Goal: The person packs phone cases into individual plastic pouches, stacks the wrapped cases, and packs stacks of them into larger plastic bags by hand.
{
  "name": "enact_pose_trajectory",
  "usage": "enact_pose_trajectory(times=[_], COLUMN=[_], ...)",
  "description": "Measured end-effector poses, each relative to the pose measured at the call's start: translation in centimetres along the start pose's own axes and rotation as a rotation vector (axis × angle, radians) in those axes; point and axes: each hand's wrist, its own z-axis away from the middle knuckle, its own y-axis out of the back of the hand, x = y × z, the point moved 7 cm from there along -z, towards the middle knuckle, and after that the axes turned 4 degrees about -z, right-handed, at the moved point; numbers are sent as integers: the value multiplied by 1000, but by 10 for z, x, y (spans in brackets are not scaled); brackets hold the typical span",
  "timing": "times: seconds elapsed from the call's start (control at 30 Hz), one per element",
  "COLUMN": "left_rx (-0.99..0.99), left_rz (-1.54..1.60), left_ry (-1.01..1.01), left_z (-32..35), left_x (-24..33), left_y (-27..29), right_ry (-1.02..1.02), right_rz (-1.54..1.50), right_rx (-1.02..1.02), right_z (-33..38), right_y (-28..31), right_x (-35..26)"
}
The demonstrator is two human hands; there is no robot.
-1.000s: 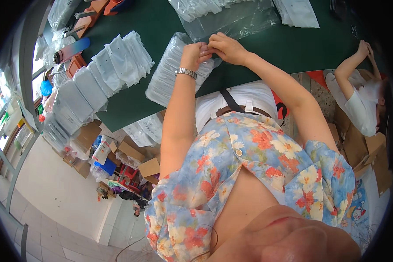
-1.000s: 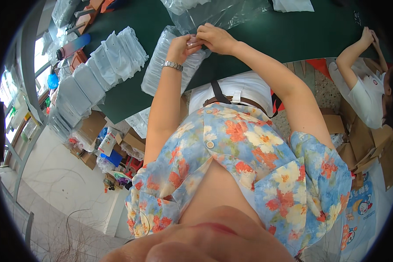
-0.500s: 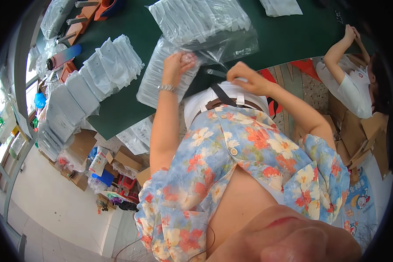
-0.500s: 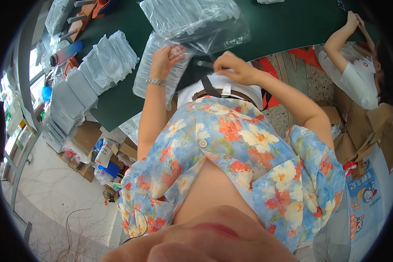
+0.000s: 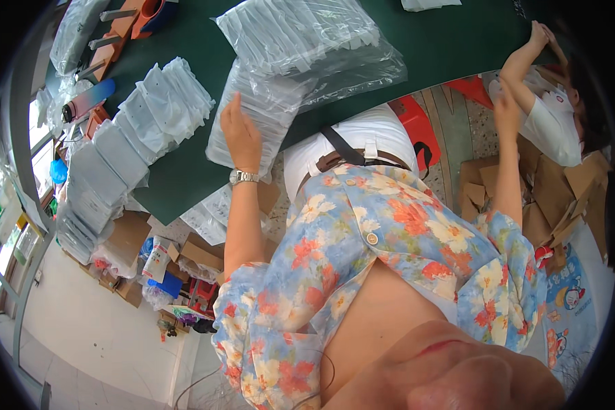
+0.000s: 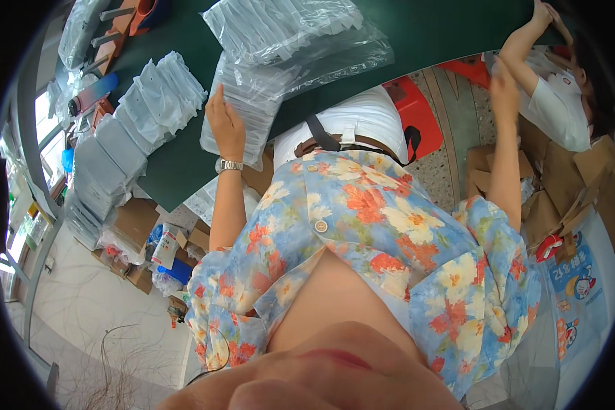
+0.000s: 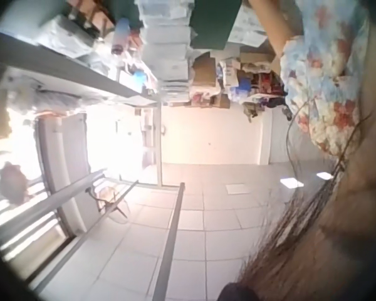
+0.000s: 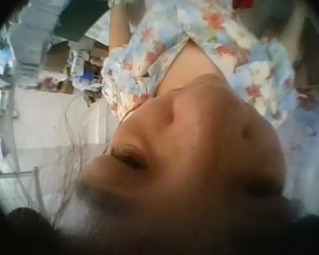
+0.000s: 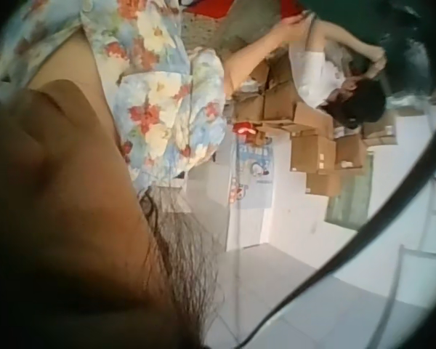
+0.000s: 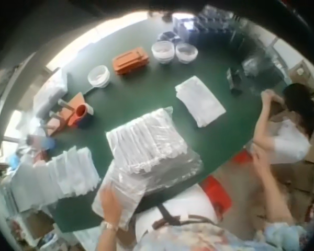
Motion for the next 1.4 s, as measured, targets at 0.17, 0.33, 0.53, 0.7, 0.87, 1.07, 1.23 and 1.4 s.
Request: enact_pose_trajectory(times=[0.17,0.33,0.53,0.7,0.87,1.07,1.23,1.4], left_rx=[19,-145,-7,76,-119,-48,-7,-161], left_rz=[-552,-369,222,398,593,985,848,705], left_ry=[-612,-733,-344,-509,-229,-203,-236,-28], left_z=[5,-3,-12,-4,9,-18,-58,-86], left_x=[35,43,74,103,93,103,127,126], left_y=[-15,-26,34,59,14,-11,-19,-27], right_ry=[615,815,709,614,342,110,-33,-253], right_rz=[118,-28,-529,-723,-784,-966,-1023,-1173], right_rx=[-271,-224,-81,-175,-88,110,138,10], right_z=[16,0,-11,12,45,51,29,2], right_y=[-103,-126,-20,52,16,-1,-16,-37], right_x=[-163,-195,-227,-241,-174,-173,-164,-162])
